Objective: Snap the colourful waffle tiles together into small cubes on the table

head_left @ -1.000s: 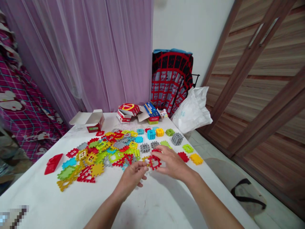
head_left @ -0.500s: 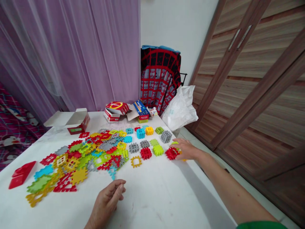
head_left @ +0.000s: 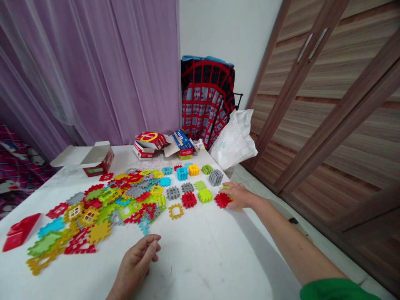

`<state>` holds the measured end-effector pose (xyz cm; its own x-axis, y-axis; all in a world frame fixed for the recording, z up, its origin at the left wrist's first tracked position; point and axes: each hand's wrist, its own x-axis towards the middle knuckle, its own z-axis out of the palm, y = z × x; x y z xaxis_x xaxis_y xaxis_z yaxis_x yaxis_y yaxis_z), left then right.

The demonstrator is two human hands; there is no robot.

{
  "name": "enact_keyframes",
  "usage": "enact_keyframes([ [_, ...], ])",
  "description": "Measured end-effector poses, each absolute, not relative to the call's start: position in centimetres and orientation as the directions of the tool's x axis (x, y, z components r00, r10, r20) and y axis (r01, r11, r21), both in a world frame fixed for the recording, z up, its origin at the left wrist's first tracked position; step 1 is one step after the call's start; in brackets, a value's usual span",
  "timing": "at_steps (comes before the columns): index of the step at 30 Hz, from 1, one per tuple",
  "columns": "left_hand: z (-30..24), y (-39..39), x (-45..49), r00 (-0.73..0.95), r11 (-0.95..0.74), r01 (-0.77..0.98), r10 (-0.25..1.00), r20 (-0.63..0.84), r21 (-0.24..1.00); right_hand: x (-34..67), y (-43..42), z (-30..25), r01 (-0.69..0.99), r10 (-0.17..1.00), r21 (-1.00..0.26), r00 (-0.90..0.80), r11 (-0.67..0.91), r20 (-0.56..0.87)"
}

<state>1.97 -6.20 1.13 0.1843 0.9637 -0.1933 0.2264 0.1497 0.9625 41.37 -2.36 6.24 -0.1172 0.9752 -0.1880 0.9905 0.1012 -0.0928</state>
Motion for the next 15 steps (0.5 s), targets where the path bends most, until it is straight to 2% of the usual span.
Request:
enact_keyframes([
  [15, 0.71, -6.03, 1.95, 0.185, 0.155, 0.237, 0.962, -0.201, 0.959, 41.22, -2.28, 6.07, 0.991, 0.972, -0.076, -0.120, 0.107, -0.200],
])
